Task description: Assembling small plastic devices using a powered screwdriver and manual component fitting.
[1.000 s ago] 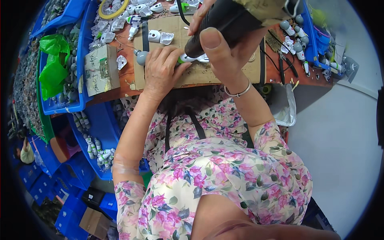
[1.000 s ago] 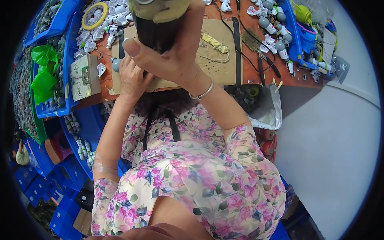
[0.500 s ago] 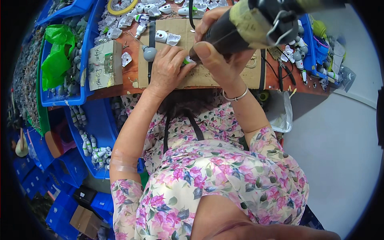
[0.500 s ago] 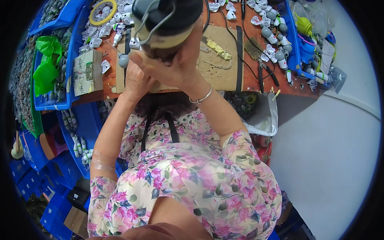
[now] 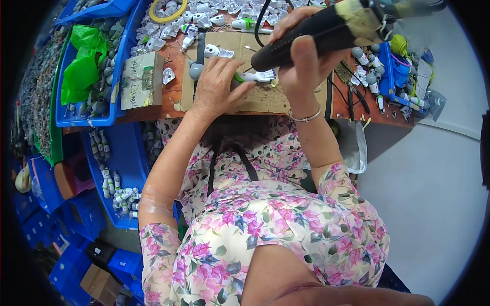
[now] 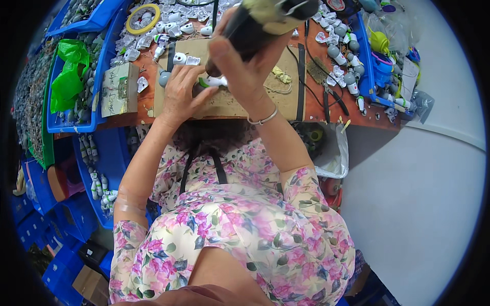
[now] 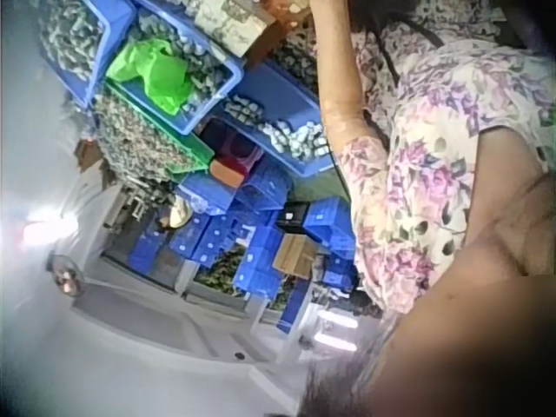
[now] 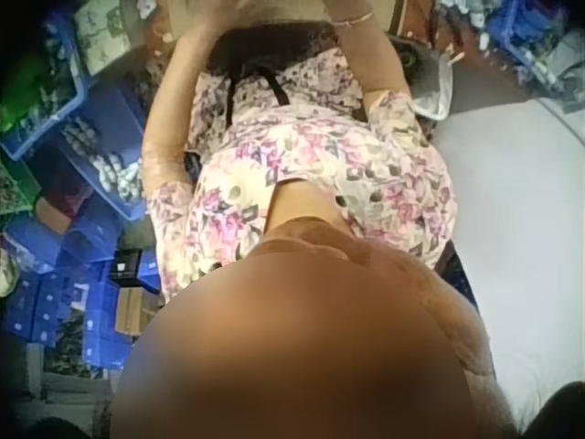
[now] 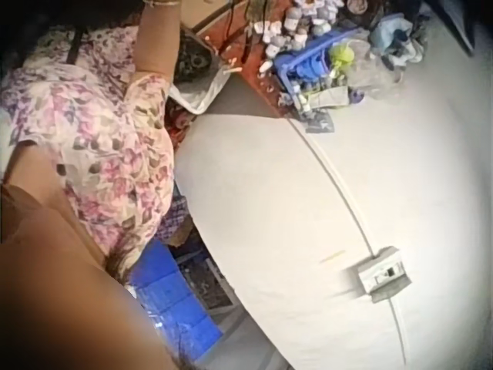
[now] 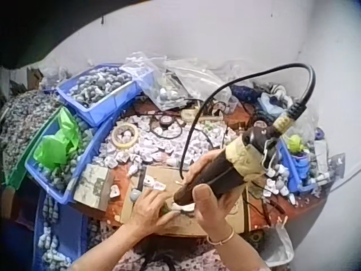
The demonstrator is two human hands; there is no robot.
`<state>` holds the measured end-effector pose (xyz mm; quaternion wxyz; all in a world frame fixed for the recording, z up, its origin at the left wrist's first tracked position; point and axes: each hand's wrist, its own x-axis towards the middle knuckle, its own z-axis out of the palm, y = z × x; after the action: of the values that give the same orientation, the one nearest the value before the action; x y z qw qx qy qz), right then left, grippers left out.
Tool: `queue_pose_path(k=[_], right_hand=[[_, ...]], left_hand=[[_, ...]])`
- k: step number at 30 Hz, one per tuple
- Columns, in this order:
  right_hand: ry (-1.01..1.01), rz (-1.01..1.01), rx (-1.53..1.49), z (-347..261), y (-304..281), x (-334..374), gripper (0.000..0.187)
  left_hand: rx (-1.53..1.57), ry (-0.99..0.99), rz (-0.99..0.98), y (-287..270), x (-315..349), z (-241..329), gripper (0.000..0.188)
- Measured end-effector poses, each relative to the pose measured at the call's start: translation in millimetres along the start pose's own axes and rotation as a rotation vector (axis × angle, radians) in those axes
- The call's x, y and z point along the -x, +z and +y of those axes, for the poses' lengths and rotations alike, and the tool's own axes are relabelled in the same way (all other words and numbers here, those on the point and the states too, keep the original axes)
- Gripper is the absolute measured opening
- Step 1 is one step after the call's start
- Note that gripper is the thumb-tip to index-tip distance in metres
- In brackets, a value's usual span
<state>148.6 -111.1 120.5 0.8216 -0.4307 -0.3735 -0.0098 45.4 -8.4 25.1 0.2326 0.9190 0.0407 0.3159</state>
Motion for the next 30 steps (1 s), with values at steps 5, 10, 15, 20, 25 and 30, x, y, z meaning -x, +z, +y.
queue_pose_path(k=[5, 10, 15, 20, 25, 30], right_hand=[[-0.124, 0.114, -0.131, 8.3, -10.8, -33.0, 0.041], [-0.083, -0.206, 0.454, 6.6, -57.9, -69.0, 0.036], [0.038, -0.49, 1.263, 52.6, -116.7, -39.8, 0.058], [0.091, -0.591, 1.572, 64.5, -140.0, -9.8, 0.053], [-0.253, -0.514, 1.649, 62.8, -131.0, -3.6, 0.044], [-0.209, -0.763, 1.403, 63.4, -107.8, 22.5, 0.013]], left_hand=[[-0.048, 0.065, -0.004, 3.0, -29.1, -10.2, 0.01], [-0.109, 0.017, 0.006, 11.5, -57.3, -49.1, 0.008], [-0.214, 0.028, -0.07, 19.2, -65.4, -66.5, 0.01], [-0.097, 0.049, -0.069, -9.6, -48.3, -44.0, 0.012], [-0.072, 0.14, -0.247, -24.2, -14.2, -30.3, 0.013], [-0.058, 0.204, -0.198, -21.4, -7.0, 2.3, 0.023]])
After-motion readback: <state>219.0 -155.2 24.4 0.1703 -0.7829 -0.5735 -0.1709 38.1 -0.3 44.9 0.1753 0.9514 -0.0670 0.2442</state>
